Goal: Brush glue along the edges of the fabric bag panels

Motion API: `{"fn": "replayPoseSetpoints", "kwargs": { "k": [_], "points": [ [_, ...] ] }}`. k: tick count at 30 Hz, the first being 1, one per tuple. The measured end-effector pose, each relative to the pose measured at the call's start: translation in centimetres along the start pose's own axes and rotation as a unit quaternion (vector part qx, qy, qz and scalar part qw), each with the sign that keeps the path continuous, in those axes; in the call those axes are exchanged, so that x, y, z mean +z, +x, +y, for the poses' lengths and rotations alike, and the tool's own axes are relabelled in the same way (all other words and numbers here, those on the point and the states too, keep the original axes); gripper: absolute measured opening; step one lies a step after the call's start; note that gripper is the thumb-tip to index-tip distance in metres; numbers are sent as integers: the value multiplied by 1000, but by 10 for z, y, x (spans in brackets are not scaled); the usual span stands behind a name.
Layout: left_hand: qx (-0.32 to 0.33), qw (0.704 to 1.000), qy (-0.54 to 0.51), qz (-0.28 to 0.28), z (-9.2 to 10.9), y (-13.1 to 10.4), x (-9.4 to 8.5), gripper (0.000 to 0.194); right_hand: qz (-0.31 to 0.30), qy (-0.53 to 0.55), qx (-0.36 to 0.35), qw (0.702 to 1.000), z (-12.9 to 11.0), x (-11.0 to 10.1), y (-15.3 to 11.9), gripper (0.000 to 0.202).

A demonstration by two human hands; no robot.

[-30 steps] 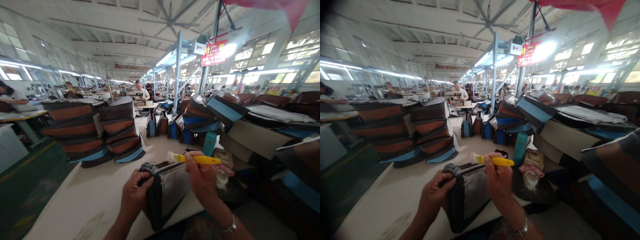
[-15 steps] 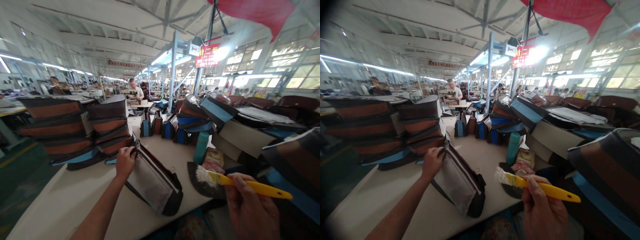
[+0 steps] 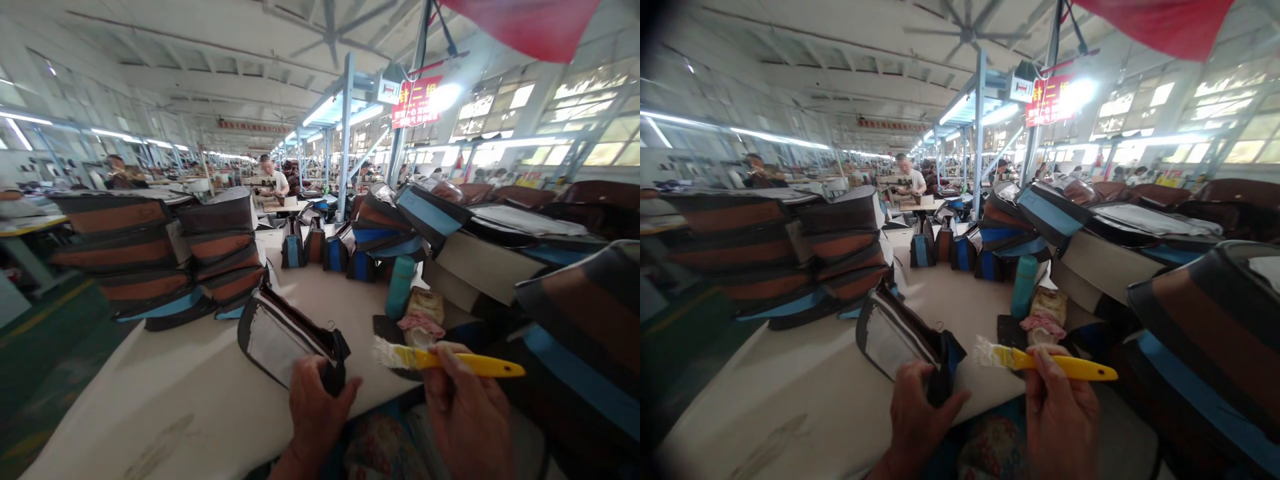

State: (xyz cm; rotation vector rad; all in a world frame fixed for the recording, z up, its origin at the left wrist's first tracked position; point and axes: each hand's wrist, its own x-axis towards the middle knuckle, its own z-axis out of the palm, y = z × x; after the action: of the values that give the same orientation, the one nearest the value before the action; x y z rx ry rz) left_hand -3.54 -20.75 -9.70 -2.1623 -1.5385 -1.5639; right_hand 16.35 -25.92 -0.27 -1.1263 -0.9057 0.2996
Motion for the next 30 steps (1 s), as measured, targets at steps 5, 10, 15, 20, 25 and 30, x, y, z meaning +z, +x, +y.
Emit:
{"fn": "replayPoseSetpoints", "kwargs": {
  "k": [5,10,15,20,25,30],
  "points": [
    [-45,996,-79,-17,6,16,14,27,25,8,18,999,-2,-5,-11,16],
    [-7,985,-158,-68,1,22,-9,14,23,-5,23,999,-1,-28,2,27],
    [-22,940,-275,-201,8,42,-40,14,-32,104,104,989,-11,-3,-1,18],
    [-70,903,-340,-254,12,59,-53,16,-146,154,100,972,-15,42,-14,17],
    [-126,878,-364,-285,10,66,-60,14,-222,16,-62,973,-4,56,-3,12],
    [-171,862,-375,-294,7,73,-66,13,-169,-24,-192,966,-10,49,7,10]
  ]
}}
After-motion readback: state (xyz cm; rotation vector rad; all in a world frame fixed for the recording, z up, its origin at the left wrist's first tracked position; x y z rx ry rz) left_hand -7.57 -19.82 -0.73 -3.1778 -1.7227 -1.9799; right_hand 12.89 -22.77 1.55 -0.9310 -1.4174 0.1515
